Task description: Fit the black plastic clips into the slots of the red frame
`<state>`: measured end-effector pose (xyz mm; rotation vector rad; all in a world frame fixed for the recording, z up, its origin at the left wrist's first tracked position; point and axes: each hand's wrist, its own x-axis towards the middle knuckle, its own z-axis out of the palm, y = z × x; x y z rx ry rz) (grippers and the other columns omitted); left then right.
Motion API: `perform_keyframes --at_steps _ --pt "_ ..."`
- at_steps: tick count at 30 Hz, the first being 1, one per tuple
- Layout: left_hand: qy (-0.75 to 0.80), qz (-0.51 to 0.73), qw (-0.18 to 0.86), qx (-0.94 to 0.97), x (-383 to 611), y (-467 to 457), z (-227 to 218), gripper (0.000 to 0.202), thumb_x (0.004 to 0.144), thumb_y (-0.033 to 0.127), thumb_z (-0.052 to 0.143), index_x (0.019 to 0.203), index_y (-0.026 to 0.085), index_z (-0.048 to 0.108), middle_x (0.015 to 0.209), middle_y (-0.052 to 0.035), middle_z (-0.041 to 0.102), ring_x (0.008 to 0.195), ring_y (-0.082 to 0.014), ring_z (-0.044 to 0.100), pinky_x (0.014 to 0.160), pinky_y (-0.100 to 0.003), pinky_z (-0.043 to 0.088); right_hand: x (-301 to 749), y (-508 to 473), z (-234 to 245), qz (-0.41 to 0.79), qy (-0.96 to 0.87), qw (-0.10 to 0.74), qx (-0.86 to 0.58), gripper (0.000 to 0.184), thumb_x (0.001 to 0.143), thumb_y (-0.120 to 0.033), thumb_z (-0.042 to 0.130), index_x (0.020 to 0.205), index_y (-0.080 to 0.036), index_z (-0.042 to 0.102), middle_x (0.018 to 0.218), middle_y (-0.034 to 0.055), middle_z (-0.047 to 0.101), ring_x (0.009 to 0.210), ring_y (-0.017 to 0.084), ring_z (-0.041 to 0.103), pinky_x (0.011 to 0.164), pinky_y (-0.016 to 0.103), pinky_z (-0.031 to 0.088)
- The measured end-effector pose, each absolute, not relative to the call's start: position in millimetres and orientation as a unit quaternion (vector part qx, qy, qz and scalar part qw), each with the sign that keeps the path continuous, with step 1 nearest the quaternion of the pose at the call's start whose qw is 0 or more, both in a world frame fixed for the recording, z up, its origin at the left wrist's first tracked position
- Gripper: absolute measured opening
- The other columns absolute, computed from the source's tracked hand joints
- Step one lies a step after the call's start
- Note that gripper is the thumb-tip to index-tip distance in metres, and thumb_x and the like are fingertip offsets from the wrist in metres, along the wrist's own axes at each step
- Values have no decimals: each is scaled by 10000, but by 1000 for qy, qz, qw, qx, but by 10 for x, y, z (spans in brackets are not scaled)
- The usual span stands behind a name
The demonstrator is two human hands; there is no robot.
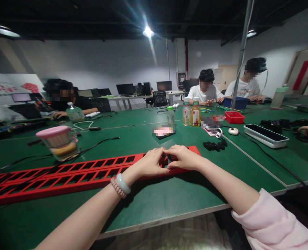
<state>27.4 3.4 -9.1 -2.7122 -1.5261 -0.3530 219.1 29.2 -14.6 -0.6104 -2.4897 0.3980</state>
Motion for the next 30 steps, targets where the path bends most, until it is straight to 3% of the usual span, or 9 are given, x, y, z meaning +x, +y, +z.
perform_keyframes --at_steps 11,18,30 --pt "-495 -107 -11 -862 277 30 -84 619 598 663 580 999 196 518 964 -68 558 898 -272 523 772 -357 385 2163 263 -114 161 -923 257 -239 408 679 -292 655 1071 -189 605 938 60 614 859 183 548 752 291 431" --pt "-492 -99 -7 -865 276 27 -74 601 592 668 579 951 190 508 953 -77 557 894 -282 520 756 -362 390 2162 289 -147 180 -916 257 -248 459 669 -289 661 1115 -205 588 937 48 615 815 169 548 712 273 429" --pt "-491 -96 3 -866 266 35 -90 563 601 651 575 919 195 489 934 -74 543 883 -279 515 744 -360 388 2153 270 -129 194 -914 253 -253 349 670 -289 651 1003 -188 637 892 39 619 796 165 554 690 262 423"
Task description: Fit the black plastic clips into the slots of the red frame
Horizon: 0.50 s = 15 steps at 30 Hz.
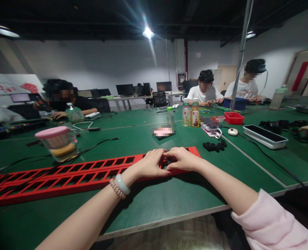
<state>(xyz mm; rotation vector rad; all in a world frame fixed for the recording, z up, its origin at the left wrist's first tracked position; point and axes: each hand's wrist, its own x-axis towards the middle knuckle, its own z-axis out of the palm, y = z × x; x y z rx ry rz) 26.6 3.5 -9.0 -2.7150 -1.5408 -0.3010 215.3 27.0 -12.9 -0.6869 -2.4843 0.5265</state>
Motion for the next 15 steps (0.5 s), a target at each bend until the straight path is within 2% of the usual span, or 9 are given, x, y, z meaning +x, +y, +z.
perform_keyframes --at_steps 7,12,15 --pt "-486 -98 7 -868 271 41 -90 560 607 649 565 931 199 487 944 -73 537 871 -276 512 733 -359 393 2143 265 -128 224 -905 259 -253 370 660 -277 654 1011 -164 632 899 47 640 799 170 571 695 268 432" --pt "-487 -99 4 -868 271 43 -85 552 603 641 574 930 204 490 955 -65 539 874 -271 511 720 -344 391 2103 313 -219 347 -855 271 -275 458 609 -243 681 1054 -158 614 928 42 657 790 166 597 678 257 459" --pt "-483 -100 2 -870 268 47 -85 572 597 656 571 940 206 490 954 -63 537 870 -269 509 721 -343 388 2093 326 -241 378 -841 274 -273 465 600 -244 683 1051 -154 618 932 44 665 802 173 604 688 265 465"
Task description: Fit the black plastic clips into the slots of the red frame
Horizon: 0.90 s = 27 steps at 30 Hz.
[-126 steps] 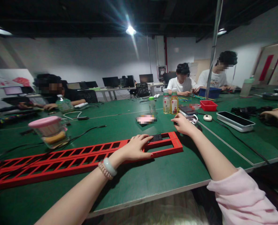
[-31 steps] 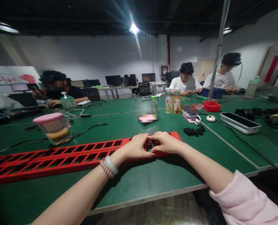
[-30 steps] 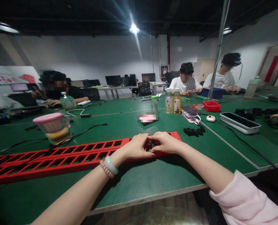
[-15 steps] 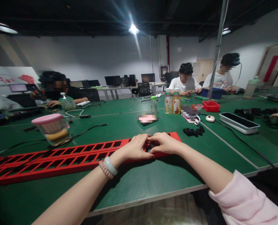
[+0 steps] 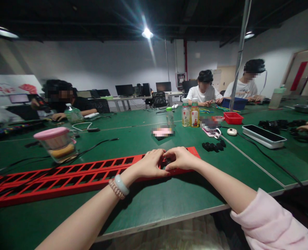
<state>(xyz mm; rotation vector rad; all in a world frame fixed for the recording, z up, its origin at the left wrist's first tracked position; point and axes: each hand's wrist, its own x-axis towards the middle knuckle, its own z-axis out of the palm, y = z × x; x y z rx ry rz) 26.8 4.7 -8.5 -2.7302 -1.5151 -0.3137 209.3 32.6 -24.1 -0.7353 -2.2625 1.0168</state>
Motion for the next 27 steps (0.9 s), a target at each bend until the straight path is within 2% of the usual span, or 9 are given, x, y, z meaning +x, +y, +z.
perform_keyframes --at_steps 4,10,27 --pt "-482 -99 5 -870 258 62 -97 578 602 672 556 935 204 491 928 -63 536 855 -265 509 717 -341 383 2101 313 -214 365 -847 265 -281 441 607 -257 678 1035 -163 632 929 41 670 803 177 607 681 262 463" --pt "-476 -99 9 -874 248 78 -115 552 599 657 575 898 201 487 895 -57 533 850 -261 504 705 -331 377 2125 232 -101 255 -891 245 -284 328 654 -273 637 963 -168 664 904 40 672 740 163 592 645 243 426" --pt "-482 -91 5 -871 254 75 -110 571 581 667 579 907 206 492 907 -54 533 860 -253 497 720 -332 367 2111 247 -78 257 -894 222 -292 370 637 -273 642 991 -169 663 903 33 685 747 166 601 622 222 416"
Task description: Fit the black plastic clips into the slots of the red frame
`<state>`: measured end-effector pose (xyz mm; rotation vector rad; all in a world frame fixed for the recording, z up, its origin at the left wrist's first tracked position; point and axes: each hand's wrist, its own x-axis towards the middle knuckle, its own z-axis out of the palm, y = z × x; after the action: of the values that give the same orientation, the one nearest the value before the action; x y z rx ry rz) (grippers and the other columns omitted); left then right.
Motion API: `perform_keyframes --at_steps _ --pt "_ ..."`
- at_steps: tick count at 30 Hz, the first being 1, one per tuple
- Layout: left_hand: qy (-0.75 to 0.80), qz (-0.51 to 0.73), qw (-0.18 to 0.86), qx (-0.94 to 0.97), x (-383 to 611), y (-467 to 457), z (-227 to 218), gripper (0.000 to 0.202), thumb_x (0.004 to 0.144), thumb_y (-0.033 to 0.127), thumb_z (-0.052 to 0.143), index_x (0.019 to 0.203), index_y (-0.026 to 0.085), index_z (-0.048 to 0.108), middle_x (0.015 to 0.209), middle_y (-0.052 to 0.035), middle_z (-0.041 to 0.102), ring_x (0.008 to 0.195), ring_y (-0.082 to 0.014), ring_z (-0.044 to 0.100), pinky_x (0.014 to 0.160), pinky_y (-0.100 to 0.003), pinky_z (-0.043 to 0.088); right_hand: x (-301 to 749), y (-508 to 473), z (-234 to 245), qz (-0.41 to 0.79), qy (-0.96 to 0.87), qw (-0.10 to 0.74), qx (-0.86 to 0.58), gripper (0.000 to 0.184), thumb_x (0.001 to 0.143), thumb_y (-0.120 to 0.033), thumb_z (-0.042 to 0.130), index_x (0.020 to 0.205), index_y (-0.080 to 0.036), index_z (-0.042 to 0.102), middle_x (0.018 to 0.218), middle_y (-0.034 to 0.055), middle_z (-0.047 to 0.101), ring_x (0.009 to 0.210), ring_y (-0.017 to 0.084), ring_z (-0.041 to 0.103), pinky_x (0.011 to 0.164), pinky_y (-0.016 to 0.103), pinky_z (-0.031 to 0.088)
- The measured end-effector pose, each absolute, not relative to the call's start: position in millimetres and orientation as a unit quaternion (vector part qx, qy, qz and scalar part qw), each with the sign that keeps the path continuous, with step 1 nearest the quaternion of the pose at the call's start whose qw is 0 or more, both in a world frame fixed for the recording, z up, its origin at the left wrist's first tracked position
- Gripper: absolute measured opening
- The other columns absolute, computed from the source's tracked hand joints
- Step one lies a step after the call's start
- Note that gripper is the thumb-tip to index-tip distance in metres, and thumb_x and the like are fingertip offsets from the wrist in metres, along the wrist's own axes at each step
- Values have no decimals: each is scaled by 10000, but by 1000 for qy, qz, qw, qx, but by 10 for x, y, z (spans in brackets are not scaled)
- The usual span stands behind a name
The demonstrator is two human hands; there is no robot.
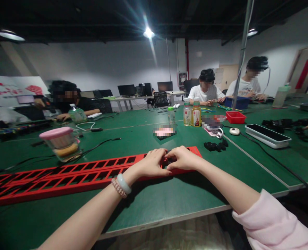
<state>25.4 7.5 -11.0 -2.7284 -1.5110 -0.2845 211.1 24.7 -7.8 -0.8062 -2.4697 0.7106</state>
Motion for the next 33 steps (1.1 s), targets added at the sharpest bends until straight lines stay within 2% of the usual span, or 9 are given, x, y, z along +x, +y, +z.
perform_keyframes --at_steps 6,16,25,33 --pt "-484 -85 6 -871 269 63 -84 567 580 666 583 895 205 489 903 -52 531 859 -254 497 709 -329 367 2108 276 -94 262 -891 228 -293 379 615 -271 659 976 -158 668 855 31 691 725 166 606 593 220 413" --pt "-494 -81 -3 -866 292 57 -70 561 569 647 599 898 205 491 918 -51 530 882 -261 496 731 -332 358 2116 288 -95 288 -884 223 -293 393 605 -269 670 982 -158 666 901 41 688 762 173 617 653 231 443" --pt "-497 -80 -12 -864 296 39 -38 554 561 639 608 882 203 488 921 -53 535 879 -264 503 730 -332 367 2101 326 -134 253 -889 227 -309 416 594 -302 685 982 -154 672 814 30 690 685 159 601 572 219 409" --pt "-504 -76 -16 -860 304 35 -29 546 549 635 617 857 205 480 924 -48 524 873 -260 496 732 -330 360 2134 299 -62 205 -920 200 -266 291 661 -342 655 903 -186 701 869 38 689 793 193 608 685 244 422"
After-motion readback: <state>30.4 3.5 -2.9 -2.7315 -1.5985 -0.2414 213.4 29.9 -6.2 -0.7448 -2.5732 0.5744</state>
